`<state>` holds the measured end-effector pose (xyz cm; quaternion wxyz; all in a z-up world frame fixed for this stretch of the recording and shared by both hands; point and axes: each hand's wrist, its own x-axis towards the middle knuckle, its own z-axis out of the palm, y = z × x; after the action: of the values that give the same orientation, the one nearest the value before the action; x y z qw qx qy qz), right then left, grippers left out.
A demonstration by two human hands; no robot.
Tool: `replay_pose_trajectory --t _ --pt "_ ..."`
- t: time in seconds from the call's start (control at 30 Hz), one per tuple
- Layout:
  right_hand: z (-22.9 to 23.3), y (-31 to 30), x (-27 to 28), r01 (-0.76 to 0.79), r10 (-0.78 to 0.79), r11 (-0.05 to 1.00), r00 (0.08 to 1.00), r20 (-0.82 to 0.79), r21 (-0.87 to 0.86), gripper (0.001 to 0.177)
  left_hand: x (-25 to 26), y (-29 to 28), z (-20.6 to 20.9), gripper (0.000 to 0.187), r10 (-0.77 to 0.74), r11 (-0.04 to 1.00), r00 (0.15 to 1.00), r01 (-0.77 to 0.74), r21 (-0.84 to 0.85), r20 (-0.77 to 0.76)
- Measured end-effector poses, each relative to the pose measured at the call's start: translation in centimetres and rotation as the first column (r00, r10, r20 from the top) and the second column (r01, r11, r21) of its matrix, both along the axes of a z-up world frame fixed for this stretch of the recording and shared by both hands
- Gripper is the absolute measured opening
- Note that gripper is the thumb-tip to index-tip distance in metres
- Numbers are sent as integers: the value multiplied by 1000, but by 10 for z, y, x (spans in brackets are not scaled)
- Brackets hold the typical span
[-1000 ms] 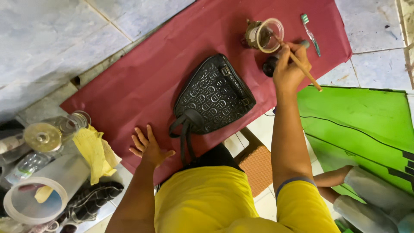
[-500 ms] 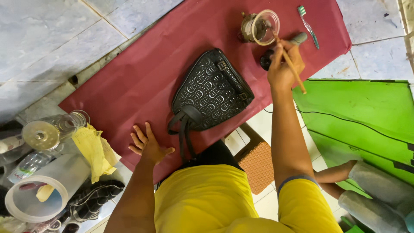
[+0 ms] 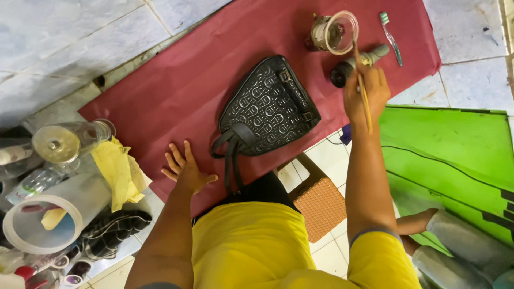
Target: The person paints a black handbag with a brush, repeatedly dipping it into a container of liquid. After painting, the person uses a hairdryer to dry the surface of the bag.
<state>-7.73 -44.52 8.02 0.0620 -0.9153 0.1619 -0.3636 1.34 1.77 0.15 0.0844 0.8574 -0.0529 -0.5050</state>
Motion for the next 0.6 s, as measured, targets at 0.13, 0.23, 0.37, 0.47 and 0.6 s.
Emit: replay_pose_trajectory --t 0.13,0.23,0.37,0.47,0.6 --pt "31 66 -23 115 -115 993 993 5 15 8 1 -1 -3 155 24 1000 1000 -24 14 -8" --pt "26 124 -23 -33 -5 947 993 116 319 15 0 2 -2 147 29 999 1000 -28 -43 12" --pt "4 156 -5 -113 100 846 994 54 521 7 0 2 -3 150 7 1000 1000 -7 0 2" --pt "1 158 11 -90 107 867 994 -7 490 6 2 3 0 149 4 1000 1000 -5 -13 -11" --pt "-16 150 27 -100 122 903 992 -25 418 5 2 4 -2 150 15 999 1000 -16 -31 -22"
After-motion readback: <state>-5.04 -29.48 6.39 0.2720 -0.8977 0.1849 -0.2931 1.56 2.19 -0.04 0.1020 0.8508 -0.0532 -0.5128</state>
